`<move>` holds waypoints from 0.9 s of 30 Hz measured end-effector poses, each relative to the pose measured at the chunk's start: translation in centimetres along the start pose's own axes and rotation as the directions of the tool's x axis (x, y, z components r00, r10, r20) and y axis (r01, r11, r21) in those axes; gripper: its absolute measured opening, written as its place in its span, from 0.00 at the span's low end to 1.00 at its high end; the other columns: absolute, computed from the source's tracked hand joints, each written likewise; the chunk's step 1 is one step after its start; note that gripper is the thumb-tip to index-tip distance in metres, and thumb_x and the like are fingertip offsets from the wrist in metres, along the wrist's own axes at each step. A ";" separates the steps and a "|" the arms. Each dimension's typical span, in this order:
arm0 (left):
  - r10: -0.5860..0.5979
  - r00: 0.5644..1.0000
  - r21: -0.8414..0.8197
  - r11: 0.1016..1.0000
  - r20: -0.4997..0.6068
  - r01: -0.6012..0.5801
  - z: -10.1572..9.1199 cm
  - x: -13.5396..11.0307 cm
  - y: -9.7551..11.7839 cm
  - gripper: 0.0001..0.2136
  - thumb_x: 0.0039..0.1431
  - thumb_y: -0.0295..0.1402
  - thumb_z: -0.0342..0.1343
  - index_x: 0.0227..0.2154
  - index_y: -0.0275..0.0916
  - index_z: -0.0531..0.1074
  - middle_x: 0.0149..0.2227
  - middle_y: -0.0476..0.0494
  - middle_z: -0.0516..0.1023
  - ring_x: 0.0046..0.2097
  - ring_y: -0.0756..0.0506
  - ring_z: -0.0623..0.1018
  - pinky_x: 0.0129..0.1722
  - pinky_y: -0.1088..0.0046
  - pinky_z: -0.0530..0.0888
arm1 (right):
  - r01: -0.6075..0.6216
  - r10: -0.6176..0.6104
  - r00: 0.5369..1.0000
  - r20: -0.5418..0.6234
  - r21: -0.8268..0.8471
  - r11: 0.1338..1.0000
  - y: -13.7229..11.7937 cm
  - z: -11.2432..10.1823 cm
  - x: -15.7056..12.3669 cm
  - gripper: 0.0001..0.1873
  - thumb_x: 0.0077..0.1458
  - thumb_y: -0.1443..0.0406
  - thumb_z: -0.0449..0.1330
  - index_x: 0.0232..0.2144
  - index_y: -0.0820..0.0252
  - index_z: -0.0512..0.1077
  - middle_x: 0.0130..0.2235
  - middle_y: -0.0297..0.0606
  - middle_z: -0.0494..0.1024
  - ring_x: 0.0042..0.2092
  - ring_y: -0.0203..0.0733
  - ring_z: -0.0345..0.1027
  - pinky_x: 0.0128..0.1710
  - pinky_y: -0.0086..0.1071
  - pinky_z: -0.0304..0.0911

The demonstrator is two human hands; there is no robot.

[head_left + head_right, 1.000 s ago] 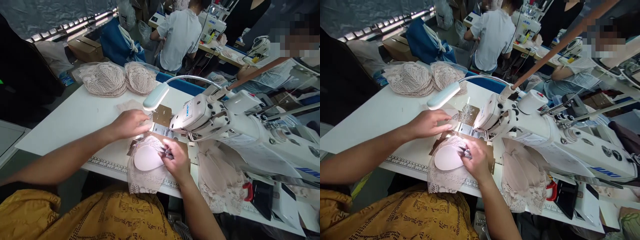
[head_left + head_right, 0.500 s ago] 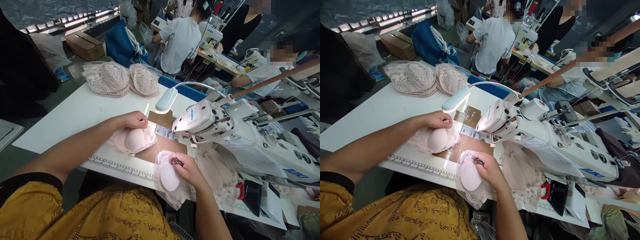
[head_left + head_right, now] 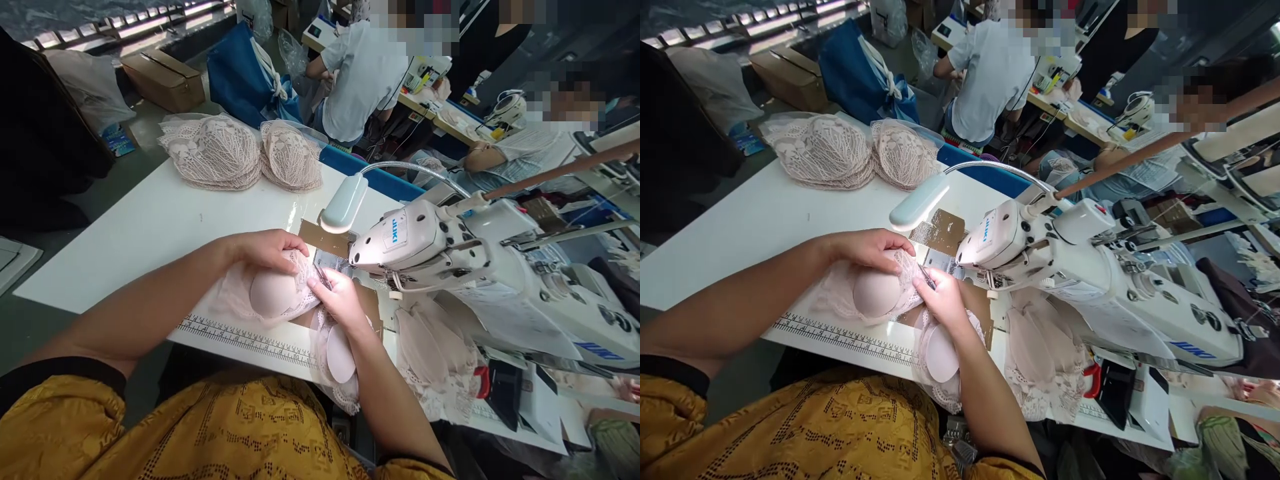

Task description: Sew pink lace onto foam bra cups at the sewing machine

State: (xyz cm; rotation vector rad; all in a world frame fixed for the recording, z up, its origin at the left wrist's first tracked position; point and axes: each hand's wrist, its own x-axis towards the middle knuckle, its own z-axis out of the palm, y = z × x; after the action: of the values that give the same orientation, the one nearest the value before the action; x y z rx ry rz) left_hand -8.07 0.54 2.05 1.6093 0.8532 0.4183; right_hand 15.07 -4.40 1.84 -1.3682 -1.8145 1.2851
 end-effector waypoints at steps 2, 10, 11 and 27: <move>-0.074 0.995 -0.019 0.997 0.065 0.075 -1.0 -0.5 0.1 0.27 0.45 0.36 0.64 0.51 0.38 0.70 0.37 0.48 0.75 0.39 0.46 0.74 0.37 0.75 0.68 | -0.039 0.039 0.997 0.065 -0.003 0.999 0.4 -0.5 -0.3 0.14 0.54 0.56 0.61 0.23 0.58 0.69 0.23 0.29 0.69 0.27 0.37 0.63 0.28 0.30 0.63; 0.001 1.000 -0.001 1.000 -0.016 -0.001 0.7 -0.4 1.1 0.22 0.48 0.33 0.60 0.49 0.37 0.70 0.30 0.52 0.69 0.31 0.50 0.69 0.31 0.76 0.64 | 0.011 -0.015 0.999 0.040 0.094 0.995 0.3 -0.8 -0.2 0.14 0.52 0.57 0.63 0.39 0.58 0.73 0.36 0.35 0.75 0.35 0.39 0.69 0.34 0.32 0.67; 0.032 0.999 -0.014 0.999 -0.013 -0.033 1.3 -0.3 1.3 0.22 0.49 0.33 0.60 0.49 0.37 0.70 0.31 0.51 0.69 0.32 0.50 0.70 0.32 0.76 0.65 | 0.034 -0.036 0.999 0.013 0.096 0.995 0.2 -0.5 -0.1 0.13 0.51 0.57 0.64 0.38 0.58 0.73 0.36 0.35 0.75 0.35 0.39 0.69 0.36 0.33 0.68; -0.063 0.998 -0.136 0.989 0.003 0.063 3.1 0.5 1.5 0.13 0.51 0.39 0.61 0.34 0.33 0.76 0.27 0.49 0.71 0.29 0.50 0.70 0.27 0.75 0.64 | 0.155 -0.135 0.976 -0.168 0.111 0.982 1.0 -0.2 -0.4 0.12 0.56 0.60 0.61 0.42 0.56 0.74 0.43 0.38 0.79 0.45 0.42 0.72 0.50 0.37 0.67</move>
State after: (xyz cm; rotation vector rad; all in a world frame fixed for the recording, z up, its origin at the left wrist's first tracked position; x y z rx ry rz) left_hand -5.15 -1.31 2.70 1.4536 0.8560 0.4239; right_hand 15.84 -4.69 1.14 -1.2113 -1.6651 1.1571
